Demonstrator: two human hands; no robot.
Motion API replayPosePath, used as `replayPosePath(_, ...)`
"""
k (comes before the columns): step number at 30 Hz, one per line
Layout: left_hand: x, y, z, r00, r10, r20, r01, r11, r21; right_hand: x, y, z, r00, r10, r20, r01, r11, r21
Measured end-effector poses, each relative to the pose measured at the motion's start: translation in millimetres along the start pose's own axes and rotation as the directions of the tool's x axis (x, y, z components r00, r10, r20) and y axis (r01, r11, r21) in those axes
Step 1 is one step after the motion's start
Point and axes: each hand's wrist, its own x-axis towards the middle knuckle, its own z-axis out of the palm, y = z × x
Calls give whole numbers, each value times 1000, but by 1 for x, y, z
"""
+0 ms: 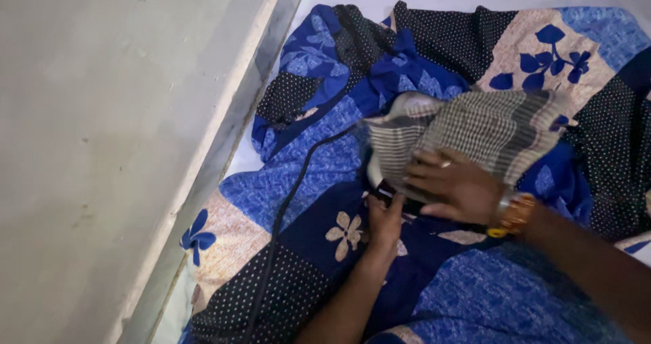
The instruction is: The person wipes the exterior and interior surfaces of a sandwich maker using a cloth.
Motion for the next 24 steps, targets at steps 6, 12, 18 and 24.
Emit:
replayPosePath(6,-8,15,4,999,-19,-40,25,990,137,24,54,6,988,151,24,-150,987,-59)
replayPosePath(12,-4,16,5,997,80,11,-81,990,111,21,42,-3,953,297,63,-257,900,-351)
replayPosePath(18,-11,28,9,1000,-18,-18,19,998,59,33,51,-11,890,419,180,-338,871,-358)
replayPosePath(24,-6,18,6,999,17,-43,-8,980,200,67,66,12,968,248,-37,-251,955,-159)
